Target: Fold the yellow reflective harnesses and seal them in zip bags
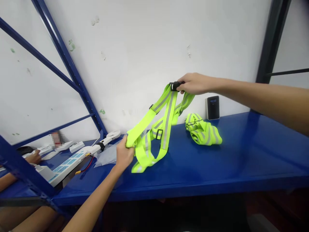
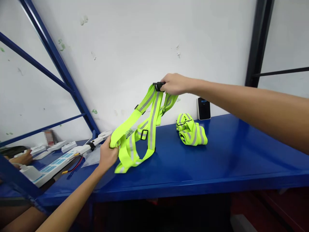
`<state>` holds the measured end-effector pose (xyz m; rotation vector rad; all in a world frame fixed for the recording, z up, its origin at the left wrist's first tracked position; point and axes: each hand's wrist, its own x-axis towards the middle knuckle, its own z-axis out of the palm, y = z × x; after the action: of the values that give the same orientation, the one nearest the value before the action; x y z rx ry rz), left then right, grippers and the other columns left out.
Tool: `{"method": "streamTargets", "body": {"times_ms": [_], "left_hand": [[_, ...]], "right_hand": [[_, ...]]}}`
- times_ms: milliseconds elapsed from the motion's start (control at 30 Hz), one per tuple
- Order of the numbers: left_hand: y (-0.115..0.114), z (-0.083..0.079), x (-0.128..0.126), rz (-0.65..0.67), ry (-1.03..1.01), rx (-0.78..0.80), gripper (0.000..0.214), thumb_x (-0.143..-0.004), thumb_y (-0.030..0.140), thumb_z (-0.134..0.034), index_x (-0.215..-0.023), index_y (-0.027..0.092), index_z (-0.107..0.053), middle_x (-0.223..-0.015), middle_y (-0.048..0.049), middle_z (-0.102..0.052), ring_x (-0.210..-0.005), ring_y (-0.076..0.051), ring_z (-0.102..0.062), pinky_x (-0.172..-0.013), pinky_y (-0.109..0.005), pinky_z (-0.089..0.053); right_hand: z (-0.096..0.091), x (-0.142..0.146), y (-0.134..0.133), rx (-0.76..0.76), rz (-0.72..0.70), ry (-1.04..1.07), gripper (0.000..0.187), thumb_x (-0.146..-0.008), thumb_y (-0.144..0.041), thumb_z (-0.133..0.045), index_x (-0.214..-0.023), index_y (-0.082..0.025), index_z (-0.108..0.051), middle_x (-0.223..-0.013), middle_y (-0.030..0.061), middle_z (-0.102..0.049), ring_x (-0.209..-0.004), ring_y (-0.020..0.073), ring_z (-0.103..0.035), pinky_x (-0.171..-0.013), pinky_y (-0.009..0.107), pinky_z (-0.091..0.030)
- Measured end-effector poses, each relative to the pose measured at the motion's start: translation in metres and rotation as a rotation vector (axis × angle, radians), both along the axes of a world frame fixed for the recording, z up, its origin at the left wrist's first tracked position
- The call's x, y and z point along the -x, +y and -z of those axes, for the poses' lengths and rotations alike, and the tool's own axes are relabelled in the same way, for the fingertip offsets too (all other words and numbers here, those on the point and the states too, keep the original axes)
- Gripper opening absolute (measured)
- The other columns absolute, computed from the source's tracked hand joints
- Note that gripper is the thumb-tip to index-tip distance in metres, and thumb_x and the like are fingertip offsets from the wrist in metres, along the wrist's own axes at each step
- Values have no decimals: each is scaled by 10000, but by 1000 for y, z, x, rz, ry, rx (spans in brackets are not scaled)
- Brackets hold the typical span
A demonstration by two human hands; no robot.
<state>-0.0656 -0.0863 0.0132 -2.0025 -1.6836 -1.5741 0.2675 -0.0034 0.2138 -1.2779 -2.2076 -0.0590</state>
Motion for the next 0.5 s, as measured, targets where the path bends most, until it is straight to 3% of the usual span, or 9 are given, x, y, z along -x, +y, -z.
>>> {"method": "streamTargets", "body": {"times_ms": [67,167,233,333,400,500], "left_hand": [[-25,1,-4,108,224,-7,201,-697,146,-545,-896,170,-561,-836,-41,-603,-773,-187,-559,-711,-289,-454],[-67,0,-20,486,544,153,278,-710,198,-601,-987,175,-586,-1184,-127,-545,-1058,-250,-543,-904,-356,-458],[-89,-3,-34,689,650,272,404,-658,205,-613,-1060,172,-597,-1304,-150,-468,-1145,-294,-503,-966,-404,-438],[-99,-11,-54,870,668,438,183,-730,128,-486,-831,185,-628,-1042,-99,-590,-1012,-244,-577,-891,-368,-480],[-91,-16,-63,881,608,590,239,-790,89,-396,-729,186,-606,-814,-58,-591,-872,-201,-618,-806,-334,-505],[-68,-21,-74,829,409,850,262,-876,176,-368,-962,177,-616,-658,-7,-554,-591,-152,-610,-593,-287,-505]], "right_hand": [[10,3,6,-4,-2,-7,226,-857,-347,-519,-821,-171,-657,-793,105,-632,-685,226,-547,-587,341,-363],[23,6,13,9,-60,7,228,-873,-355,-483,-857,-181,-630,-829,107,-638,-701,228,-548,-599,336,-354],[31,8,13,6,-138,7,236,-888,-360,-456,-885,-187,-617,-840,99,-638,-704,220,-542,-607,331,-350],[40,11,6,-6,-277,-40,260,-911,-380,-420,-935,-200,-607,-820,75,-623,-680,201,-516,-607,321,-335],[43,13,0,-13,-349,-58,265,-919,-391,-410,-941,-205,-597,-789,57,-604,-654,187,-493,-602,314,-323],[41,12,-8,-55,-402,-32,258,-923,-392,-413,-926,-205,-591,-766,42,-578,-653,177,-474,-611,307,-318]]}}
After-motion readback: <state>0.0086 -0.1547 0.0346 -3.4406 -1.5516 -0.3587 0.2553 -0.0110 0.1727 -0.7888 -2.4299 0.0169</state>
